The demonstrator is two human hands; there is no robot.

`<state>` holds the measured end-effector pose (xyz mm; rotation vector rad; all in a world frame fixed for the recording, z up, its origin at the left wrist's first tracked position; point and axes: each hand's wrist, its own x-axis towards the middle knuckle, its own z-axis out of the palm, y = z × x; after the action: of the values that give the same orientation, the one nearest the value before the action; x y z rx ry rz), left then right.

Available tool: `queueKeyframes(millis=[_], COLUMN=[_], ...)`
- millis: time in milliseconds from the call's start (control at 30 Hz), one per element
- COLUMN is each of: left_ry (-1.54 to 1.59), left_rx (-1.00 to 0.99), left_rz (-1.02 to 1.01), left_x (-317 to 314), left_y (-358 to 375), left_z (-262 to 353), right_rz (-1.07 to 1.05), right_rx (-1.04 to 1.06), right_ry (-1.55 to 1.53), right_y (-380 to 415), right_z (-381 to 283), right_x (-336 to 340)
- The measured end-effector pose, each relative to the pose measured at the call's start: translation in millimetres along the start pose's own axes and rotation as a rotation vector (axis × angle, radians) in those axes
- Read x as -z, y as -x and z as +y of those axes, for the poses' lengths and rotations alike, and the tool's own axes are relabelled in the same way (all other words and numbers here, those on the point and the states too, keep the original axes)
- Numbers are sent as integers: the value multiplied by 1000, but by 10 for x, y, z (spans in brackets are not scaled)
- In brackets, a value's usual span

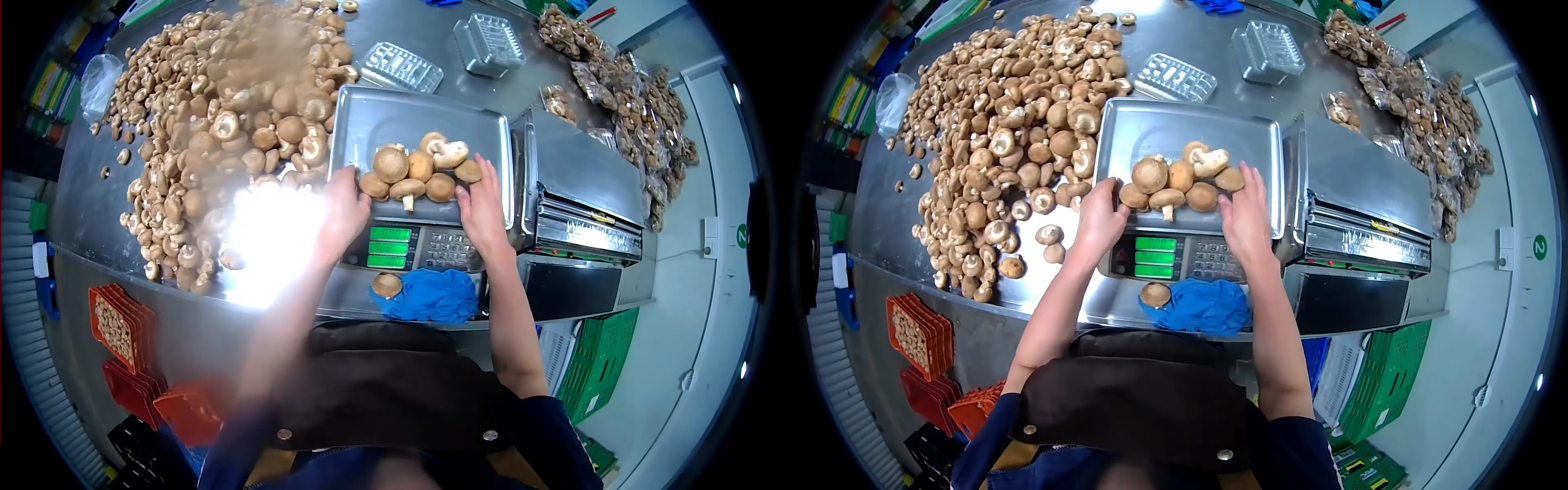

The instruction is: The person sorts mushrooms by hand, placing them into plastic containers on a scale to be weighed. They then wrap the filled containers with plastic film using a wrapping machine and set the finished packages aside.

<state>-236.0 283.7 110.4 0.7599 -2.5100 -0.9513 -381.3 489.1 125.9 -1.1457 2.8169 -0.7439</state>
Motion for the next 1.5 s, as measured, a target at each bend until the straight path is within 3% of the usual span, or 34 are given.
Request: queueKeyframes(millis=[67, 100, 133, 200, 233, 433, 533, 567, 667, 733, 867, 1000, 1100, 1233, 1333, 1367, 1400, 1500], left_ry=[91, 107, 154, 4, -39, 143, 256, 283, 320, 328, 224, 308, 294, 282, 93, -2, -106, -20], left_rx=[160, 146, 235, -42, -91, -80, -67, -50, -1, 2, -209, -291, -229, -271, -416, -467, -493, -454], left_rz=[-51, -59, -167, 36, 175, 185, 153, 135, 103, 96, 135, 118, 74, 112, 103, 55, 41, 62], left_x=[35, 22, 83, 137, 135, 303, 232, 215, 224, 276, 249, -69, -200, -99, -112, -196, -266, -291], left_y=[34, 40, 17, 56, 62, -61, -26, -4, 59, 89, 27, -168, -215, -284, -371, -401, -393, -400], left_z=[55, -42, -62, -149, -157, 196, 283, 311, 325, 287, 265, 303, 255, 265, 358, 325, 344, 311], right_rz=[-68, -76, -89, -118, -72, -110, 107, 174, 85, 172, 301, 175, 97, 165, 229, 204, 69, 147], right_rx=[-6, 2, 1, 10, 49, -275, -156, -29, -213, -293, 35, 381, 371, 360, 123, 75, -5, 61], right_ry=[72, 101, 98, 94, 106, -210, -301, -209, -468, -373, -331, -86, 44, -121, -435, -345, -452, -471], right_y=[89, 134, 174, 235, 268, 257, 209, 187, 160, 171, 53, -285, -307, -423, -536, -552, -491, -358], right_z=[31, 31, 27, 12, 26, 43, -29, 27, 116, 99, -255, -540, -469, -216, -18, 83, -38, -264], right_x=[59, 100, 153, 234, 245, 345, 234, 163, 124, 264, 389, 165, -45, 85, -34, -257, -277, -286])
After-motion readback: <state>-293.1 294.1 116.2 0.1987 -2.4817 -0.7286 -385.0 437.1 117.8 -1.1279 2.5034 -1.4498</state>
